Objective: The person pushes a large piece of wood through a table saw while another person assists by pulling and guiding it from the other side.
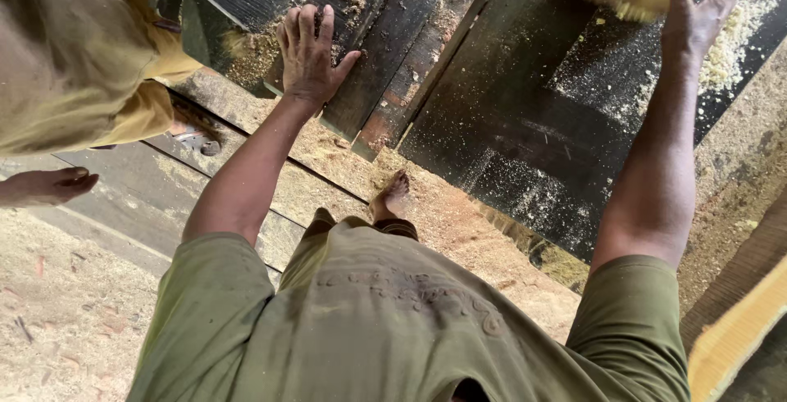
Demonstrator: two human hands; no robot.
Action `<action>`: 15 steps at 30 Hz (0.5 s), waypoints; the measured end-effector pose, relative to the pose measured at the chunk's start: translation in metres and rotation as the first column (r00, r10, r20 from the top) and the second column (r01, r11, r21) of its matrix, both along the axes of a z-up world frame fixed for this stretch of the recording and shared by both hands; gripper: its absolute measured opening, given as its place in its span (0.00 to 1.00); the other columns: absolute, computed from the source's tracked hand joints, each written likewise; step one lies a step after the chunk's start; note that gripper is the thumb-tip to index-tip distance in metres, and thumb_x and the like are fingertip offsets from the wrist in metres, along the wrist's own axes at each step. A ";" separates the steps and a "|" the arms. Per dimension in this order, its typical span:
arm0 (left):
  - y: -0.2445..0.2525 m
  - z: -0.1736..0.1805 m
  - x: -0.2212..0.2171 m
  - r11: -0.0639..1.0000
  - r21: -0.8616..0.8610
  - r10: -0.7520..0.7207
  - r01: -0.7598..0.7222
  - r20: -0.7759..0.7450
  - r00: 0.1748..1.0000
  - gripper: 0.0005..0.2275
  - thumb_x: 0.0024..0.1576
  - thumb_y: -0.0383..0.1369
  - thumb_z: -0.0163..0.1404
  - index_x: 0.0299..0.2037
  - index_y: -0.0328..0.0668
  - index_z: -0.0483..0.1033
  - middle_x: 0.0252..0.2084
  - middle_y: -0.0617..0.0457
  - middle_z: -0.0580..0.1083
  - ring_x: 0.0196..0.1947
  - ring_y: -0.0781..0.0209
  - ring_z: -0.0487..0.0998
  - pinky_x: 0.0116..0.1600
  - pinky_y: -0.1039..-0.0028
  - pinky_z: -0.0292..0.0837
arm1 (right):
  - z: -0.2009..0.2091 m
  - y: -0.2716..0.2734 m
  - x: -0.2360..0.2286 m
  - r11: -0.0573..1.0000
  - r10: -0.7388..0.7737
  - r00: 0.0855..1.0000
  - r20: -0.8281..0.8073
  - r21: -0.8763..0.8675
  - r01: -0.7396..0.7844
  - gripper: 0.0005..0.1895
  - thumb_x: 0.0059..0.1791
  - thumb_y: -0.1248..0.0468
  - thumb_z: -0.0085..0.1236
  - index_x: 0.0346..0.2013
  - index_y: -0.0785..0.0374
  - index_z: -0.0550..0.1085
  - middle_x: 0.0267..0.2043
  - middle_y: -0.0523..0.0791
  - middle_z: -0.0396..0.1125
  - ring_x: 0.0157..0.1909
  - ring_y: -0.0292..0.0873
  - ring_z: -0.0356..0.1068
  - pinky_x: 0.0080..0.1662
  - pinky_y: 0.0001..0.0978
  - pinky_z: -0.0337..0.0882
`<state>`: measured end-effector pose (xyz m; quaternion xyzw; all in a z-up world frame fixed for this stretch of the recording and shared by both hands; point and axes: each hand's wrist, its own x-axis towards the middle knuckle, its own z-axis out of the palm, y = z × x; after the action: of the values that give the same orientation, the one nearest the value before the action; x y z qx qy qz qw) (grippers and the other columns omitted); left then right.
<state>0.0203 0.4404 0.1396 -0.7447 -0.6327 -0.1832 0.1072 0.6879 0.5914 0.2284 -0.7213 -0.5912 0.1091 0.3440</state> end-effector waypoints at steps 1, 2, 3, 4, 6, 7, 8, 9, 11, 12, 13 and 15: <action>0.004 0.002 0.000 1.000 0.017 -0.012 0.013 -0.002 1.000 0.42 0.61 0.63 0.58 0.73 0.41 0.56 0.65 0.40 0.55 0.69 0.40 0.53 0.70 0.40 0.52 | 0.002 0.003 0.002 0.991 0.085 0.993 -0.079 0.113 -0.076 0.57 0.58 0.29 0.56 0.81 0.57 0.36 0.85 0.56 0.27 0.90 0.62 0.28 0.84 0.68 0.38; 0.006 0.004 0.000 1.000 0.024 -0.012 0.012 -0.003 1.000 0.42 0.61 0.63 0.58 0.73 0.41 0.56 0.65 0.40 0.55 0.69 0.40 0.53 0.70 0.40 0.52 | 0.001 0.000 0.003 0.990 0.086 0.993 -0.079 0.121 -0.076 0.57 0.58 0.29 0.56 0.81 0.57 0.36 0.85 0.56 0.27 0.90 0.62 0.28 0.84 0.68 0.38; 0.002 0.004 0.001 0.999 0.040 -0.005 0.005 0.003 1.000 0.42 0.61 0.63 0.58 0.74 0.43 0.56 0.66 0.41 0.55 0.69 0.38 0.53 0.69 0.41 0.52 | -0.004 -0.016 0.005 0.998 -0.044 0.997 -0.063 -0.039 0.041 0.57 0.59 0.26 0.53 0.82 0.57 0.37 0.86 0.57 0.28 0.88 0.61 0.29 0.81 0.67 0.38; -0.003 0.003 0.002 0.998 0.056 0.002 -0.002 0.010 1.000 0.42 0.61 0.63 0.58 0.74 0.44 0.55 0.67 0.41 0.55 0.69 0.37 0.53 0.68 0.41 0.52 | -0.008 -0.033 0.004 0.968 -0.168 0.985 -0.028 -0.195 0.159 0.57 0.59 0.24 0.51 0.83 0.56 0.38 0.86 0.57 0.29 0.85 0.61 0.29 0.78 0.67 0.37; -0.006 0.002 0.003 1.000 0.006 -0.004 0.004 0.032 0.999 0.41 0.62 0.62 0.58 0.74 0.44 0.55 0.67 0.41 0.54 0.70 0.37 0.52 0.69 0.41 0.51 | -0.022 -0.072 -0.006 0.960 -0.155 0.978 -0.142 -0.255 0.115 0.58 0.55 0.27 0.56 0.81 0.58 0.40 0.84 0.59 0.33 0.84 0.59 0.36 0.76 0.63 0.45; -0.001 0.004 0.002 1.000 -0.028 -0.005 0.007 0.056 0.998 0.40 0.62 0.62 0.57 0.73 0.44 0.55 0.67 0.40 0.53 0.70 0.37 0.52 0.70 0.40 0.51 | -0.031 -0.097 -0.017 0.961 -0.159 0.977 -0.141 -0.251 0.121 0.58 0.55 0.27 0.56 0.81 0.58 0.40 0.84 0.59 0.33 0.84 0.59 0.36 0.76 0.63 0.45; 0.000 0.005 0.002 1.000 -0.024 -0.010 0.012 0.059 0.998 0.40 0.62 0.62 0.57 0.73 0.44 0.55 0.67 0.40 0.53 0.70 0.37 0.52 0.70 0.40 0.51 | -0.047 -0.131 -0.036 0.978 -0.108 0.966 -0.234 -0.201 0.061 0.57 0.56 0.28 0.55 0.81 0.59 0.41 0.84 0.58 0.37 0.84 0.58 0.40 0.77 0.59 0.48; -0.002 0.006 0.003 0.999 0.042 -0.013 0.011 0.038 0.999 0.40 0.63 0.62 0.56 0.73 0.43 0.54 0.67 0.40 0.54 0.69 0.37 0.54 0.68 0.40 0.53 | -0.061 -0.169 -0.055 0.990 -0.053 0.946 -0.320 -0.144 0.007 0.55 0.56 0.29 0.53 0.81 0.60 0.43 0.84 0.58 0.40 0.84 0.58 0.44 0.79 0.54 0.51; -0.005 0.010 0.006 0.994 0.110 -0.019 0.017 0.017 1.000 0.40 0.63 0.63 0.56 0.73 0.43 0.54 0.66 0.40 0.55 0.68 0.36 0.55 0.67 0.39 0.55 | -0.069 -0.234 -0.085 0.999 0.030 0.900 -0.435 -0.016 -0.042 0.53 0.57 0.32 0.55 0.81 0.62 0.46 0.84 0.57 0.43 0.84 0.58 0.46 0.80 0.51 0.54; -0.005 0.012 0.014 0.975 0.211 0.068 -0.064 -0.011 0.998 0.41 0.60 0.66 0.52 0.72 0.46 0.55 0.65 0.39 0.59 0.62 0.40 0.61 0.60 0.44 0.62 | -0.068 -0.264 -0.101 0.998 0.057 0.883 -0.467 0.050 -0.038 0.52 0.57 0.34 0.58 0.80 0.63 0.48 0.84 0.57 0.42 0.84 0.59 0.44 0.80 0.52 0.53; -0.010 0.012 0.027 0.941 0.312 0.151 -0.134 -0.031 0.988 0.42 0.56 0.70 0.49 0.70 0.49 0.55 0.64 0.39 0.62 0.56 0.45 0.67 0.53 0.50 0.70 | -0.066 -0.298 -0.115 0.998 0.047 0.882 -0.470 0.053 -0.025 0.52 0.57 0.34 0.58 0.80 0.63 0.48 0.84 0.57 0.42 0.84 0.59 0.44 0.80 0.52 0.53; -0.046 -0.002 0.095 0.990 0.134 -0.102 0.038 0.511 0.853 0.32 0.59 0.64 0.46 0.65 0.55 0.60 0.55 0.53 0.71 0.46 0.61 0.74 0.39 0.66 0.74 | -0.064 -0.368 -0.144 0.964 -0.210 0.918 -0.336 -0.228 0.137 0.50 0.51 0.34 0.47 0.78 0.56 0.45 0.82 0.52 0.38 0.79 0.58 0.44 0.70 0.53 0.52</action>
<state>0.1155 0.3946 0.1378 -0.6832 -0.5984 -0.4175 -0.0291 0.5438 0.2235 0.1641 -0.7700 -0.4385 0.2660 0.3795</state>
